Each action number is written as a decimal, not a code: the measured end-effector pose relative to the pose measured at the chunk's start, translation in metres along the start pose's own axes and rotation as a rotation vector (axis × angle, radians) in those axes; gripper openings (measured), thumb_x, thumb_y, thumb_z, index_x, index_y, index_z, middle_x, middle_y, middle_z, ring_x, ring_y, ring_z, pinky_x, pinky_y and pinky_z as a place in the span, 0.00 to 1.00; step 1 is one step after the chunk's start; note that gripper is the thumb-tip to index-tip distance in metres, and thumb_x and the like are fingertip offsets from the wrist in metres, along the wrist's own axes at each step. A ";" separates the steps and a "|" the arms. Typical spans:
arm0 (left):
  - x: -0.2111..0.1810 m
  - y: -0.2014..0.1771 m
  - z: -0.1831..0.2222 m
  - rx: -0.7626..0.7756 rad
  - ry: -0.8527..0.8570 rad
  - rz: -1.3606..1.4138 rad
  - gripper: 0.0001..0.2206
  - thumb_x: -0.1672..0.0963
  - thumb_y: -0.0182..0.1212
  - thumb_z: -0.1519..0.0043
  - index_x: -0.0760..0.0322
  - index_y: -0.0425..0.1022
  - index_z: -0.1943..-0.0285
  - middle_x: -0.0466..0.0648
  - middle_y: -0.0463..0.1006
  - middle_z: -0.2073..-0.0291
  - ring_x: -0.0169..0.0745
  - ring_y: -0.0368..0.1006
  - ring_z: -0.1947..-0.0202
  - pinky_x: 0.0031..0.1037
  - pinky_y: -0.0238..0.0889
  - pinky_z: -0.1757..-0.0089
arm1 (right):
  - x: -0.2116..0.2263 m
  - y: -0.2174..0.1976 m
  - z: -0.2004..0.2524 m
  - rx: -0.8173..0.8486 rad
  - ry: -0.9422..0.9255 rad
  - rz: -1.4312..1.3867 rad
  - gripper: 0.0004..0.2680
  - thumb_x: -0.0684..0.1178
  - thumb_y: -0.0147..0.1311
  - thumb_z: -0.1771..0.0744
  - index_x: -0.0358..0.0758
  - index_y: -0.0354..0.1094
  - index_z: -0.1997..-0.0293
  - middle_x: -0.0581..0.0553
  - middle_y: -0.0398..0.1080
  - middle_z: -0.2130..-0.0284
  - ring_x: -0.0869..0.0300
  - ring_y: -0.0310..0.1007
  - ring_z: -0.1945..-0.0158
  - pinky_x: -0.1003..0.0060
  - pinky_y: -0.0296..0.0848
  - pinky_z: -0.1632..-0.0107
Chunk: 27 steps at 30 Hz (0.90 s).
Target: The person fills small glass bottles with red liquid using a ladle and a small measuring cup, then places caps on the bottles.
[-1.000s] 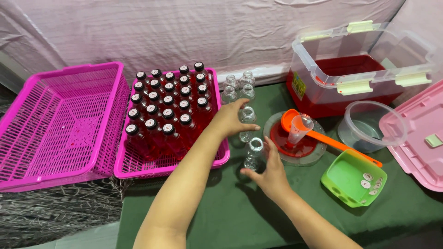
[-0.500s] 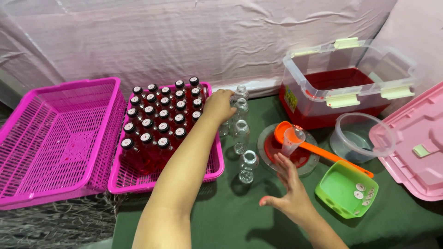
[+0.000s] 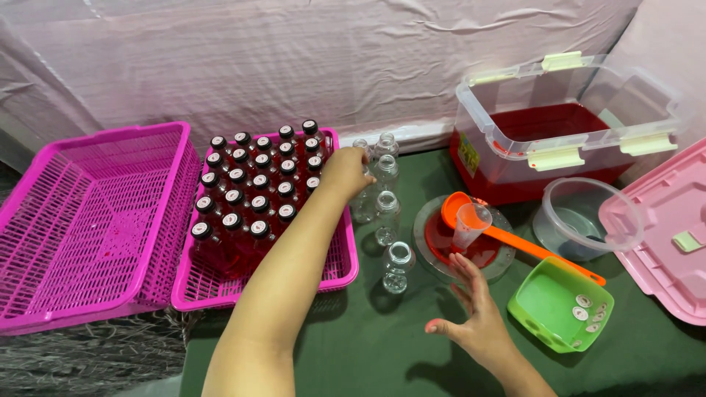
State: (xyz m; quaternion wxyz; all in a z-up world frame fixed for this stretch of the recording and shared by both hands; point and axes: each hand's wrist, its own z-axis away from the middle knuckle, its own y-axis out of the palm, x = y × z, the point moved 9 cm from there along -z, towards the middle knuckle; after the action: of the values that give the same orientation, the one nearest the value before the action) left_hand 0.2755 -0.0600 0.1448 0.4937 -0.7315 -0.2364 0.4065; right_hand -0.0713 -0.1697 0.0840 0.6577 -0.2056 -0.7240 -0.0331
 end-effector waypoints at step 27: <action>-0.051 0.005 0.021 0.058 0.159 0.124 0.18 0.51 0.79 0.58 0.49 0.85 0.57 0.43 0.86 0.64 0.47 0.82 0.52 0.36 0.75 0.50 | 0.003 0.071 -0.053 0.057 0.114 0.170 0.46 0.42 0.76 0.45 0.38 0.38 0.23 0.28 0.49 0.30 0.36 0.50 0.26 0.49 0.66 0.31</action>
State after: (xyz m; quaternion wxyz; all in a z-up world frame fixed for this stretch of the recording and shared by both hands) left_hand 0.2293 -0.0885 0.1550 0.5059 -0.7600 -0.1388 0.3836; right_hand 0.0022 -0.1207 0.0783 0.7038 -0.2453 -0.6659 0.0318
